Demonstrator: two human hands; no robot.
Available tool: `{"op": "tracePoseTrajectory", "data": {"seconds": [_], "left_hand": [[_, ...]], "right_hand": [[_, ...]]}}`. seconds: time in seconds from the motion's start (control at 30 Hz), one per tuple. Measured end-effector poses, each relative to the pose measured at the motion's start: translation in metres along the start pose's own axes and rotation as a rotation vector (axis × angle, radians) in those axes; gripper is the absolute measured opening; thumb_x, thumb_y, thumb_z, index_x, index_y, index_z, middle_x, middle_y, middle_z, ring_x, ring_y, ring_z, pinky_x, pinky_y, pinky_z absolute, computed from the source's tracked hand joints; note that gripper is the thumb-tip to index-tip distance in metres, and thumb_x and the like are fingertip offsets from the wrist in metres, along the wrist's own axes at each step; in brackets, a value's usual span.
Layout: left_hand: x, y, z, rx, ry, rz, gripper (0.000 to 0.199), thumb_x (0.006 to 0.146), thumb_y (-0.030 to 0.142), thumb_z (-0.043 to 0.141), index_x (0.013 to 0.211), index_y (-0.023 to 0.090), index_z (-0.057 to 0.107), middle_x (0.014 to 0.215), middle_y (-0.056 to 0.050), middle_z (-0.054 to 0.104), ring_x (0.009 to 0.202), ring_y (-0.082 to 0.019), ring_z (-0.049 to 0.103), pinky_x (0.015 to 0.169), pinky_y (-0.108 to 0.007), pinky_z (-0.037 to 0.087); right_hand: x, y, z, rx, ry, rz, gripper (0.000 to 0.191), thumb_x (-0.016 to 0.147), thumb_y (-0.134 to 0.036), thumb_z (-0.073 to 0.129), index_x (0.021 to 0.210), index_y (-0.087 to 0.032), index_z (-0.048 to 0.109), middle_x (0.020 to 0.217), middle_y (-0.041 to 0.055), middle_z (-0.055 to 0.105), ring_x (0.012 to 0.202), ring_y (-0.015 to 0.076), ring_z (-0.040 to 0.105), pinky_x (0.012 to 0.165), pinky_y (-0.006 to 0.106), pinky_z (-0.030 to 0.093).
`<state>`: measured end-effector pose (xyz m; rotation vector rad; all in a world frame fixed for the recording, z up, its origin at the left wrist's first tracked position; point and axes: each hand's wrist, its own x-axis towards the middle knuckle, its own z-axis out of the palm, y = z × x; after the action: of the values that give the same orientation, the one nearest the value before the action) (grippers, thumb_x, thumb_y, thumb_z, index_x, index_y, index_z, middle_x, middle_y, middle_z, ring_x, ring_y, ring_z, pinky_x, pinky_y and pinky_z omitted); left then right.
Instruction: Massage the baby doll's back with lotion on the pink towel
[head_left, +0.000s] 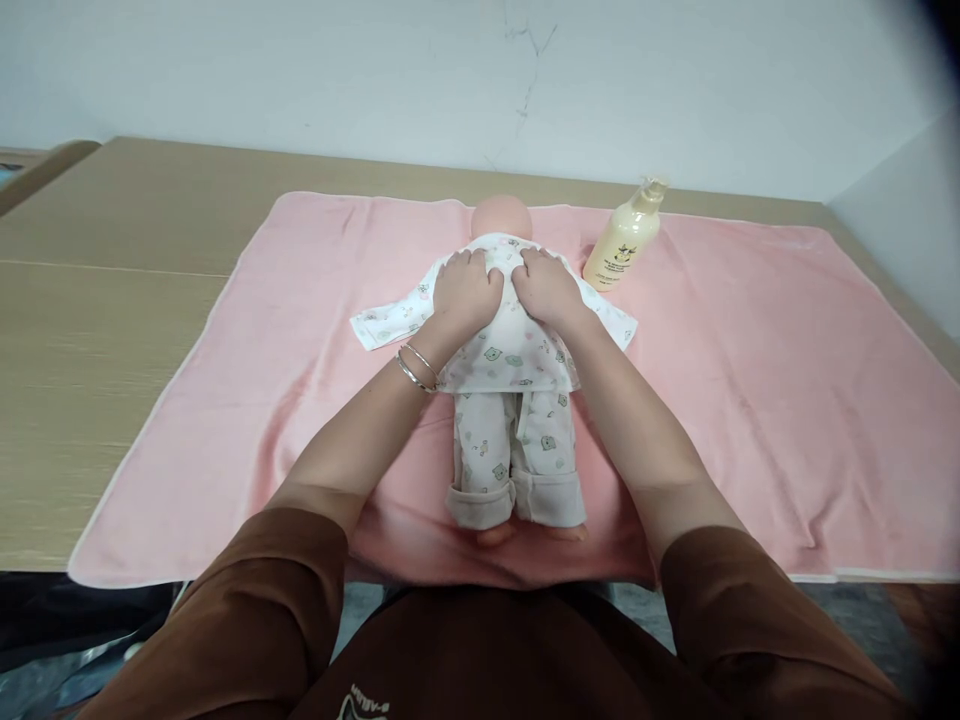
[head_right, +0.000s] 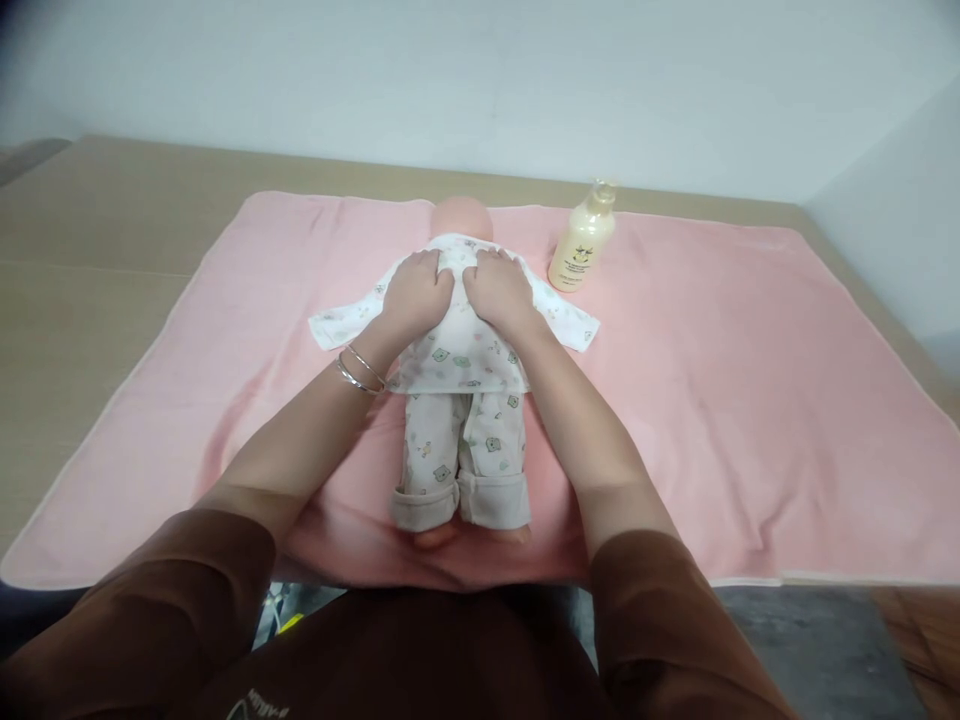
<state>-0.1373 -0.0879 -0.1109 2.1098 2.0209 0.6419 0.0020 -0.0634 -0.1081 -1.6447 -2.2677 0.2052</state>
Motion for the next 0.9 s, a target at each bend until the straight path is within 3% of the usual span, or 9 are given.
{"op": "tracePoseTrajectory", "data": {"seconds": [0.2,0.43,0.53,0.73,0.8,0.9], "left_hand": [[-0.002,0.001,-0.002,0.013,-0.01,0.003,0.05,0.102,0.024,0.034,0.141,0.005,0.059,0.144,-0.023,0.064,0.141,-0.035,0.056,0.125,-0.049,0.04],[-0.026,0.021,-0.003,0.069,0.04,-0.041,0.054,0.103,0.027,0.036,0.145,-0.003,0.051,0.156,-0.03,0.052,0.151,-0.039,0.046,0.129,-0.049,0.035],[-0.018,0.014,-0.007,0.04,-0.007,-0.033,0.05,0.101,0.025,0.037,0.137,-0.001,0.059,0.147,-0.029,0.06,0.145,-0.038,0.052,0.126,-0.049,0.039],[0.005,-0.01,-0.01,-0.049,-0.052,0.063,0.043,0.102,0.028,0.035,0.125,0.014,0.068,0.131,-0.018,0.073,0.124,-0.033,0.067,0.113,-0.047,0.052],[-0.001,-0.005,-0.01,0.016,-0.052,0.066,0.045,0.103,0.026,0.033,0.129,0.008,0.066,0.135,-0.021,0.07,0.131,-0.034,0.063,0.118,-0.047,0.048],[-0.015,0.01,-0.013,0.108,-0.058,0.119,0.045,0.103,0.02,0.035,0.133,0.0,0.061,0.141,-0.026,0.065,0.141,-0.035,0.056,0.126,-0.047,0.039]], "right_hand": [[0.0,0.002,-0.001,0.017,-0.002,-0.013,0.05,0.097,-0.023,0.029,0.128,-0.005,0.064,0.138,0.0257,0.067,0.132,0.0393,0.06,0.117,0.055,0.042],[0.004,0.02,-0.007,0.133,-0.062,-0.121,0.049,0.099,-0.027,0.031,0.133,-0.011,0.063,0.145,0.0196,0.066,0.132,0.034,0.061,0.115,0.048,0.046],[-0.007,0.006,-0.018,0.034,-0.077,-0.072,0.047,0.101,-0.026,0.03,0.126,-0.009,0.066,0.132,0.0228,0.071,0.122,0.0379,0.065,0.108,0.053,0.05],[-0.032,-0.031,-0.039,-0.092,-0.145,0.049,0.033,0.099,-0.022,0.041,0.1,-0.012,0.072,0.104,0.0251,0.074,0.1,0.0417,0.071,0.095,0.058,0.055],[-0.026,-0.025,-0.033,-0.057,-0.125,0.04,0.037,0.1,-0.024,0.038,0.104,-0.011,0.072,0.11,0.0249,0.074,0.105,0.0413,0.07,0.097,0.058,0.054],[-0.009,-0.006,-0.016,0.015,-0.068,0.006,0.05,0.105,-0.031,0.03,0.128,-0.005,0.065,0.139,0.0255,0.067,0.131,0.0407,0.061,0.113,0.057,0.047]]}}
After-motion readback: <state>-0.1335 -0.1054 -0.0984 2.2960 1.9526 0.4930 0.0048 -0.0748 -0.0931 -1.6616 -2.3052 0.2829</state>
